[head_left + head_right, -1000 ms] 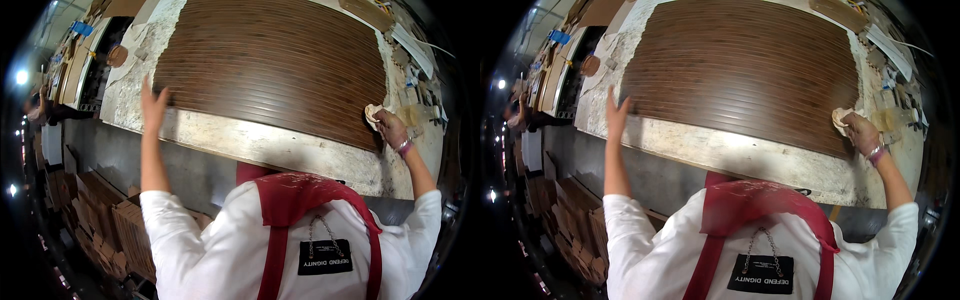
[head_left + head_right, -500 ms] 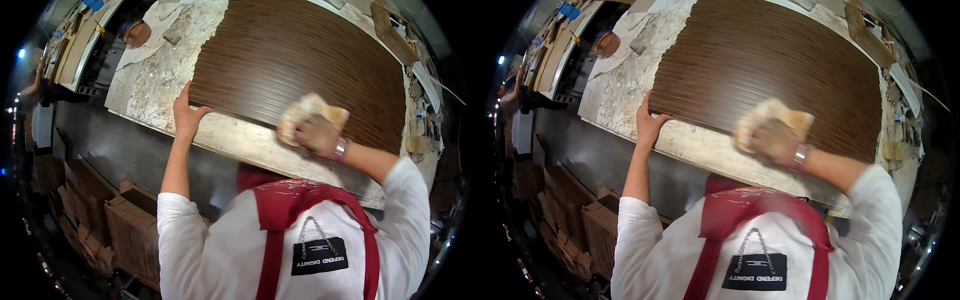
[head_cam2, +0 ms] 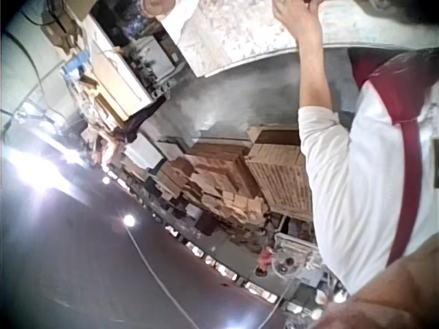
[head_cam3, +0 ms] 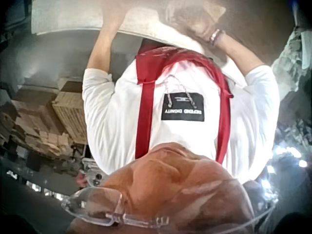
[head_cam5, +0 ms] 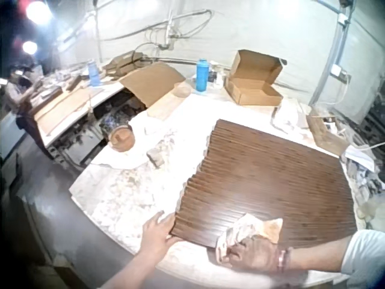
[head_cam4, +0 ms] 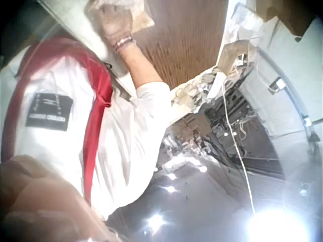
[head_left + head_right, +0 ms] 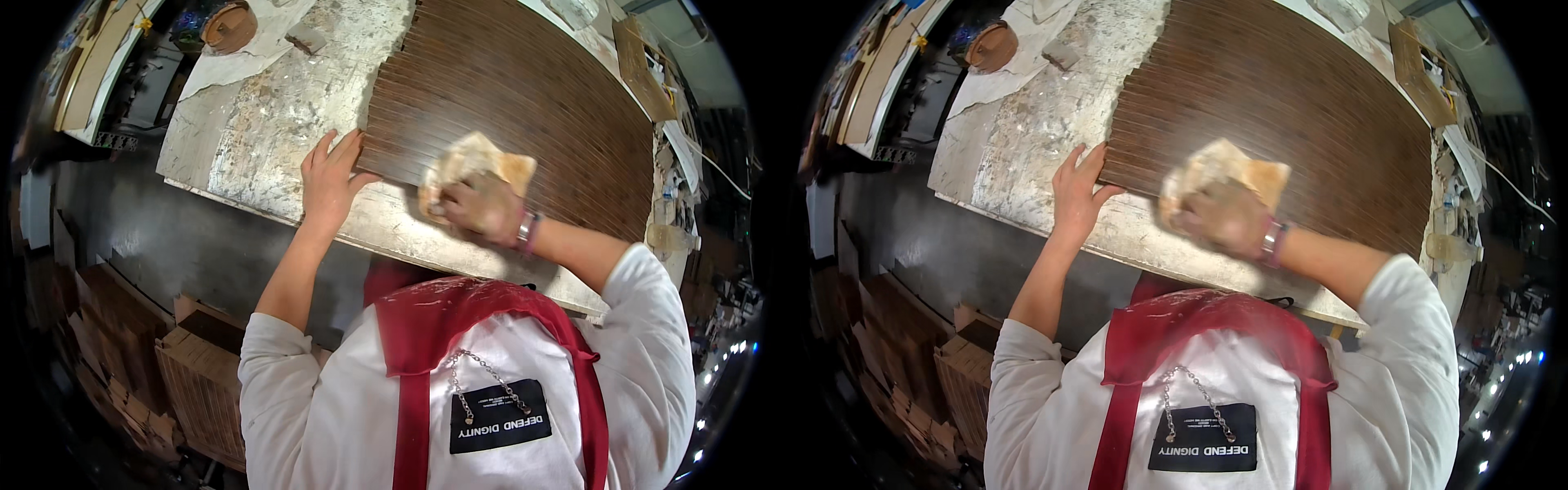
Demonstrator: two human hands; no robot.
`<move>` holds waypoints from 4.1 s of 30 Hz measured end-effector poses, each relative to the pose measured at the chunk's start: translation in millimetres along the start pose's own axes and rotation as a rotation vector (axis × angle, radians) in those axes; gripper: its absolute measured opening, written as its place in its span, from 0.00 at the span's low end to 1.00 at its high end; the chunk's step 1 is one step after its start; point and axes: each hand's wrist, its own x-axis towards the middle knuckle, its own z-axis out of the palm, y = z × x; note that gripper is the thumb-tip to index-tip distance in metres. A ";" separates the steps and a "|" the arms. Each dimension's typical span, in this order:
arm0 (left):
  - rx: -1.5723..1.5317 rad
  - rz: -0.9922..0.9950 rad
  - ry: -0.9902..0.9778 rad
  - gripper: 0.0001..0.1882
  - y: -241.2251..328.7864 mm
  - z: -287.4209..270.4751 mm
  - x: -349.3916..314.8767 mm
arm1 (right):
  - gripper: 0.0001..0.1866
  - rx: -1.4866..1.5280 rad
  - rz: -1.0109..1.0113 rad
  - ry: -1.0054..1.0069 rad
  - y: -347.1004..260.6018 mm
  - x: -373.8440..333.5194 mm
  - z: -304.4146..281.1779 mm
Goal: The person pours liquid from a bottle onto a cloth and wipes the surface of a grooved wooden board. They repeat the pouring and wiping multiple times across different areas of the board.
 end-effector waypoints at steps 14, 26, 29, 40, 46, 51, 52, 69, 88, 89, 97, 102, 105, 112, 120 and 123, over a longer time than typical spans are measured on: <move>0.251 0.021 -0.013 0.27 -3.0 5.5 -0.7 | 0.06 0.108 0.060 0.226 -24.8 104.9 4.4; -0.198 -0.074 0.083 0.24 -23.7 27.6 -13.8 | 0.12 0.180 0.049 0.197 -25.1 145.5 13.4; -0.001 0.001 -0.047 0.23 -8.5 10.4 -5.3 | 0.12 0.355 0.098 0.282 -12.8 151.5 12.3; 0.101 -0.076 -0.120 0.43 15.2 0.4 1.4 | 0.18 0.066 0.495 -0.011 -3.4 -143.5 -37.3; 0.163 -0.159 -0.163 0.39 25.5 9.5 7.9 | 0.07 0.412 0.543 -0.106 -22.3 28.6 7.3; -0.152 -0.066 -0.163 0.26 -26.8 -8.2 2.4 | 0.11 0.184 0.310 0.297 -26.8 100.3 31.3; -0.231 -0.134 -0.062 0.27 -22.9 -28.2 -6.7 | 0.12 0.341 0.332 0.386 -24.3 89.6 35.9; -0.251 0.688 -0.007 0.10 261.2 84.8 9.3 | 0.51 0.027 0.610 -0.178 37.3 -277.1 -46.4; 0.104 0.431 -0.057 0.18 175.5 67.7 6.7 | 0.49 -0.028 0.613 -0.152 48.2 -289.6 -26.9; 0.139 0.434 0.223 0.17 137.8 80.8 5.0 | 0.49 -0.038 0.602 -0.139 52.8 -287.3 -27.8; 0.080 -0.181 0.490 0.14 32.6 -27.4 15.9 | 0.48 -0.034 0.622 -0.118 58.0 -291.8 -19.5; 0.468 -0.055 0.240 0.15 24.6 3.9 -7.9 | 0.48 0.010 0.648 -0.185 46.8 -288.5 -24.1; 0.317 -0.252 0.273 0.14 9.1 -30.4 1.1 | 0.48 0.000 0.632 -0.168 49.6 -291.5 -22.9; 0.428 -0.085 0.130 0.16 20.7 -1.8 0.3 | 0.48 0.020 0.646 -0.175 49.9 -289.5 -24.5; 0.288 -0.026 0.133 0.13 53.3 -16.9 6.3 | 0.47 0.028 0.634 -0.134 48.2 -292.1 -26.1; 0.356 -0.243 0.040 0.13 11.5 -19.3 0.9 | 0.48 0.036 0.605 -0.128 51.9 -293.1 -29.7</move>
